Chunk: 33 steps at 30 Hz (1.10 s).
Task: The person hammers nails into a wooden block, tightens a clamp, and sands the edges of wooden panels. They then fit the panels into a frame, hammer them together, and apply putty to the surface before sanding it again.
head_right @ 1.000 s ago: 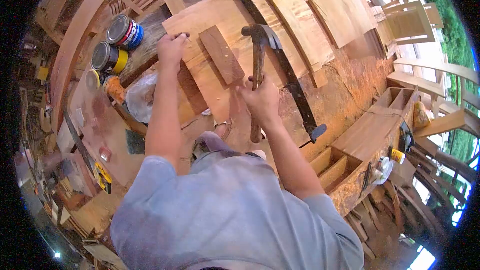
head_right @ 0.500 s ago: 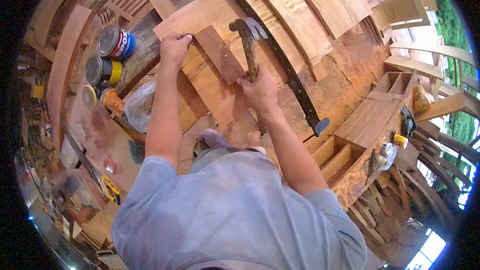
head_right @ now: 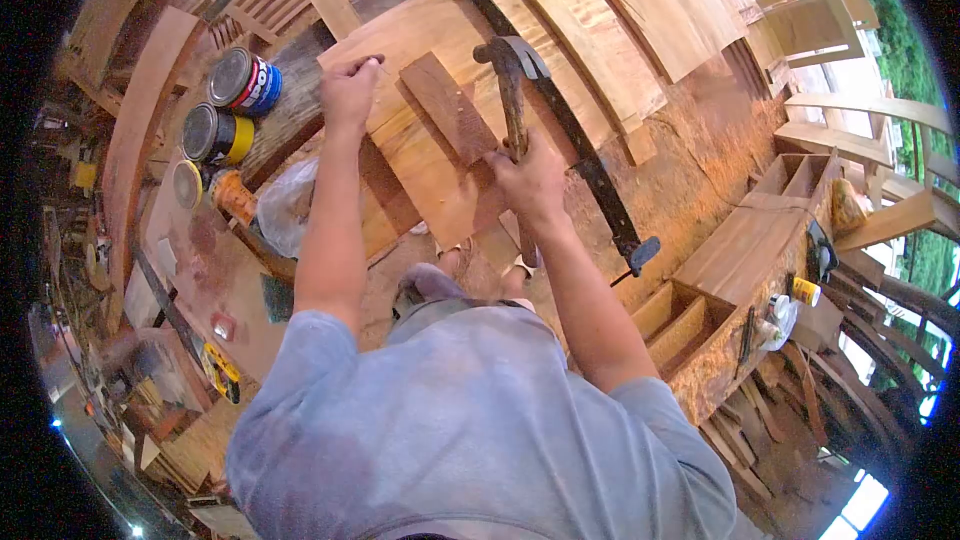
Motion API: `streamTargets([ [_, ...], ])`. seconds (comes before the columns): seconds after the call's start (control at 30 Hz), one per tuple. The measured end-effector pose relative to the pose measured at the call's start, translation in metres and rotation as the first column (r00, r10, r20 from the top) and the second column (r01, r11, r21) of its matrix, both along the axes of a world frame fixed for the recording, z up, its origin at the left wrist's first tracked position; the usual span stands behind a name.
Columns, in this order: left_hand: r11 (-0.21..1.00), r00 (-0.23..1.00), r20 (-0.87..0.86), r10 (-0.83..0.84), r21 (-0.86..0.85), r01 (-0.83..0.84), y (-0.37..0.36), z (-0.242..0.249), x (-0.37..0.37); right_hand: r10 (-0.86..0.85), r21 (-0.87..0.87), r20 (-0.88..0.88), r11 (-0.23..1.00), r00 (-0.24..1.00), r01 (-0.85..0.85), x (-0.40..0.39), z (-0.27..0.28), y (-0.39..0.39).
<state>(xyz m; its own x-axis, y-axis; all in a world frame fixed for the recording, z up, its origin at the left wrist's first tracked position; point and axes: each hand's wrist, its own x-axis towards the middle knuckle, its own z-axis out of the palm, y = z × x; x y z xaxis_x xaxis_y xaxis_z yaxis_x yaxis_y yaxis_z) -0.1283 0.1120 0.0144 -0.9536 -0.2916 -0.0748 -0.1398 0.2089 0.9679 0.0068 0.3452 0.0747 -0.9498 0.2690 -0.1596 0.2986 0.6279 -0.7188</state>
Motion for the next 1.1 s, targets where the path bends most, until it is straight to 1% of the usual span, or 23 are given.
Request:
streamTargets([
  [0.03,0.994,0.99,-0.118,0.072,0.084,-0.062,0.002,0.007,0.002,-0.017,-0.05,-0.045,0.999,0.999,0.014,0.003,0.006,0.001],
  [0.07,0.994,0.99,-0.121,0.074,0.085,-0.063,0.005,0.013,0.003,-0.035,-0.099,-0.084,0.995,0.996,0.027,0.005,0.014,0.001],
  [0.1,0.991,0.986,-0.165,-0.018,0.131,0.039,0.012,0.022,0.008,-0.032,-0.098,-0.084,0.995,0.996,0.024,0.002,0.025,0.004],
  [0.13,0.975,0.973,-0.206,-0.107,0.171,0.144,0.018,0.025,0.014,0.0,-0.162,-0.105,0.987,0.994,-0.017,-0.002,0.039,0.006],
  [0.17,0.975,0.974,-0.197,-0.109,0.171,0.143,0.022,0.02,0.018,0.027,-0.227,-0.127,0.972,0.992,-0.055,-0.003,0.055,0.007],
  [0.2,0.961,0.96,-0.229,-0.159,0.187,0.203,0.026,0.013,0.015,0.026,-0.228,-0.126,0.972,0.992,-0.054,-0.003,0.073,0.006],
  [0.23,0.944,0.942,-0.264,-0.205,0.202,0.262,0.03,0.007,0.015,0.035,-0.395,-0.23,0.91,0.973,-0.126,-0.003,0.093,0.003],
  [0.27,0.943,0.942,-0.269,-0.202,0.205,0.261,0.034,0.005,0.018,0.028,-0.536,-0.333,0.817,0.943,-0.213,-0.002,0.109,0.0],
  [0.3,0.94,0.948,-0.254,-0.19,0.231,0.25,0.037,0.005,0.022,-0.001,-0.659,-0.374,0.704,0.927,-0.265,0.003,0.12,-0.004],
  [0.33,0.937,0.954,-0.24,-0.178,0.256,0.239,0.04,0.006,0.025,0.005,-0.653,-0.382,0.706,0.924,-0.274,0.013,0.114,-0.001],
  [0.4,0.931,0.945,-0.299,-0.135,0.288,0.225,0.042,0.005,0.024,0.08,-0.831,-0.06,0.548,0.995,-0.094,0.037,0.079,0.011],
  [0.47,0.939,0.953,-0.261,-0.156,0.261,0.226,0.042,0.001,0.023,0.104,-0.674,-0.016,0.734,0.994,-0.088,0.058,0.059,0.016],
  [0.5,0.939,0.954,-0.263,-0.145,0.266,0.216,0.043,0.001,0.023,0.06,-0.608,0.018,0.793,0.998,-0.037,0.064,0.056,0.012],
  [0.53,0.948,0.942,-0.295,-0.159,0.219,0.229,0.044,0.001,0.023,0.069,-0.606,0.016,0.794,0.997,-0.045,0.064,0.051,0.015],
  [0.6,0.955,0.927,-0.33,-0.178,0.168,0.243,0.044,0.0,0.023,0.142,-0.48,0.036,0.871,0.989,-0.108,0.065,0.045,0.02],
  [0.67,0.947,0.96,-0.198,-0.2,0.214,0.241,0.045,-0.008,0.022,0.154,-0.471,0.075,0.876,0.985,-0.101,0.061,0.05,0.022],
  [0.77,0.944,0.954,-0.244,-0.176,0.233,0.233,0.046,-0.018,0.018,0.218,-0.406,0.051,0.896,0.975,-0.179,0.048,0.064,0.021],
  [0.83,0.955,0.954,-0.26,-0.148,0.212,0.205,0.048,-0.016,0.019,0.235,-0.24,0.084,0.948,0.968,-0.209,0.038,0.076,0.019],
  [0.9,0.965,0.955,-0.273,-0.12,0.194,0.177,0.049,-0.014,0.021,0.244,-0.239,0.035,0.944,0.969,-0.229,0.031,0.081,0.018],
  [0.97,0.971,0.954,-0.255,-0.161,0.131,0.199,0.048,-0.014,0.023,0.256,-0.223,-0.041,0.94,0.966,-0.258,0.025,0.09,0.015],
  [1.0,0.971,0.954,-0.253,-0.161,0.132,0.199,0.048,-0.013,0.024,0.256,-0.222,-0.039,0.94,0.966,-0.258,0.024,0.094,0.013],
  [1.07,0.97,0.919,-0.345,-0.189,0.08,0.229,0.049,-0.012,0.025,0.26,-0.191,-0.118,0.941,0.959,-0.278,0.023,0.099,0.01],
  [1.1,0.97,0.92,-0.345,-0.187,0.081,0.228,0.049,-0.013,0.025,0.26,-0.19,-0.117,0.941,0.958,-0.279,0.021,0.1,0.01],
])
